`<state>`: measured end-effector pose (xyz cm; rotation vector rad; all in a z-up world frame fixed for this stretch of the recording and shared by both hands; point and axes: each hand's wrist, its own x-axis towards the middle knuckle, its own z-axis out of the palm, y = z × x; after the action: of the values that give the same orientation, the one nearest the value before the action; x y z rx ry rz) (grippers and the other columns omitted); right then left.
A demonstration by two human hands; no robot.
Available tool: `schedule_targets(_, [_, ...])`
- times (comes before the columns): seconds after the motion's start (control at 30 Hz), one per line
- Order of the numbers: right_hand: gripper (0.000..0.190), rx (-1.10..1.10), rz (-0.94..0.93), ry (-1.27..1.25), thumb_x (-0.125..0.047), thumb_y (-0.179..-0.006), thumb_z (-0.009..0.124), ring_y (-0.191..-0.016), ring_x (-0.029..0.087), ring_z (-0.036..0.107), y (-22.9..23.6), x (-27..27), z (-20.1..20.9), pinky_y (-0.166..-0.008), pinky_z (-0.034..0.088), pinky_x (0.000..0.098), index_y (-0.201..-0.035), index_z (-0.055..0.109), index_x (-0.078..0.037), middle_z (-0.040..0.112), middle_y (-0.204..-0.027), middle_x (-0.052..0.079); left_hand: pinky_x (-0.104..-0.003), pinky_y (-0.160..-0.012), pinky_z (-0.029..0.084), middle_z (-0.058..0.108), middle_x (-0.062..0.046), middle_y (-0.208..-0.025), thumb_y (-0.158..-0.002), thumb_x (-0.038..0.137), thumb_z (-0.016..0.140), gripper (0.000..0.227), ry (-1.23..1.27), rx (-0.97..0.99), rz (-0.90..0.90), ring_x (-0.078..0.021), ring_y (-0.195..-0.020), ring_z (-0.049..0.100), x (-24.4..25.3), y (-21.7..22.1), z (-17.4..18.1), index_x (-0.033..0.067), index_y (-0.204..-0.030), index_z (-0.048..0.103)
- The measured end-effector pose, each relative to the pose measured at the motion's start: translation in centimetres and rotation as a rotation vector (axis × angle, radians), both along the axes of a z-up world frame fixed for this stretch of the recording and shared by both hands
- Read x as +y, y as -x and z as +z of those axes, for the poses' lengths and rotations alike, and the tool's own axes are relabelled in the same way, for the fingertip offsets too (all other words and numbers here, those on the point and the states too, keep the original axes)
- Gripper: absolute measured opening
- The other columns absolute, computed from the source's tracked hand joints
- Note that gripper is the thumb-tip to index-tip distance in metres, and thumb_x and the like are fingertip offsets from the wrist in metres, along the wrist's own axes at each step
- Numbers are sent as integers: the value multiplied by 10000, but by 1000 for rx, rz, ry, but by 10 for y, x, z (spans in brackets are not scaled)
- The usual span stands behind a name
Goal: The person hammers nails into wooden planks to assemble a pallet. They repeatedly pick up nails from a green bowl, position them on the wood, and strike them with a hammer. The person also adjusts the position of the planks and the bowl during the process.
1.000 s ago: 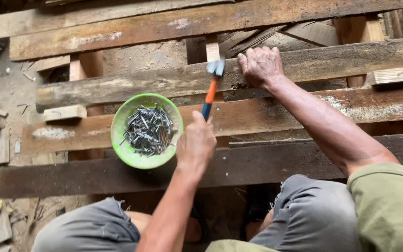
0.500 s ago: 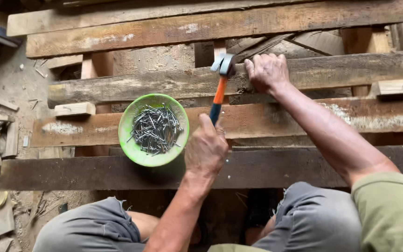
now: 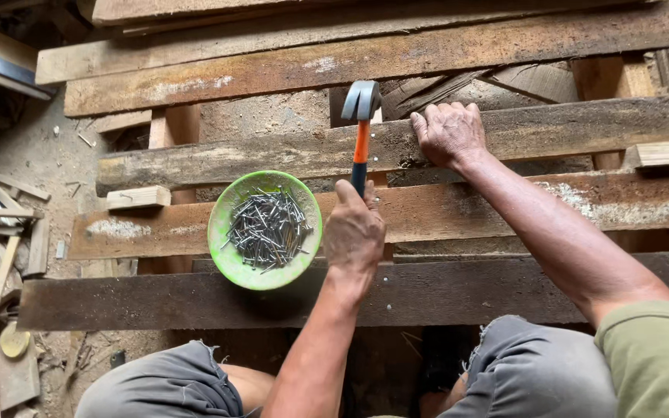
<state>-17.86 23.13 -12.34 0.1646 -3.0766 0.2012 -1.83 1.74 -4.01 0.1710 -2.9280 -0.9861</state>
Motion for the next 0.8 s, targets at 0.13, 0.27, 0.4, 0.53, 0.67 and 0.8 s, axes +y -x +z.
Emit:
schedule_targets(0.13, [756, 27, 43, -17, -617, -1238, 238, -1126, 385, 748, -4, 2, 0, -980, 498, 547, -1092, 743, -74, 792, -1083, 196, -606, -753, 652, 763, -286, -927, -1138, 414, 441, 374, 93, -292, -74, -494, -895, 802, -7, 12, 9, 56, -1218, 509])
schedule_targets(0.27, [754, 30, 35, -23, -619, -1235, 246, -1163, 377, 733, -6, 5, -7, -997, 499, 533, -1123, 752, -72, 791, -1113, 200, -477, -573, 648, 685, -191, -752, -1189, 324, 338, 372, 26, -157, -81, -365, -639, 764, -4, -37, 22, 8, -1235, 531])
schedule_targets(0.4, [689, 65, 45, 76, -630, -1244, 355, -1270, 395, 681, -1, 14, -28, -1035, 488, 546, -1154, 756, -77, 757, -1218, 204, -547, -639, 666, 576, -165, -984, -1182, 391, 350, 385, 229, -105, -48, -460, -798, 774, -1, -69, -53, 26, -1240, 458])
schedule_targets(0.53, [491, 328, 73, 89, -505, -1180, 610, -1365, 394, 585, -15, 35, -50, -1132, 441, 538, -1312, 723, -47, 649, -1326, 210, -551, -818, 504, 556, -168, -1058, -1105, 469, 558, 545, 590, -143, -131, -408, -996, 603, 4, -87, -62, -44, -1288, 539])
schedule_targets(0.67, [481, 324, 116, 14, -450, -1130, 694, -1373, 392, 605, -47, 54, -26, -1148, 460, 535, -1397, 715, -50, 636, -1357, 195, -615, -809, 423, 634, -234, -1034, -1025, 614, 615, 692, 604, -199, -295, -440, -968, 612, -13, -77, -73, -43, -1238, 627])
schedule_targets(0.8, [491, 193, 106, 61, -459, -1119, 706, -1322, 424, 646, -64, 66, -5, -1050, 533, 566, -1399, 730, -56, 645, -1344, 205, -576, -875, 585, 753, -236, -1081, -1027, 680, 563, 695, 351, -409, -320, -446, -1066, 763, -69, -24, -3, 23, -1196, 712])
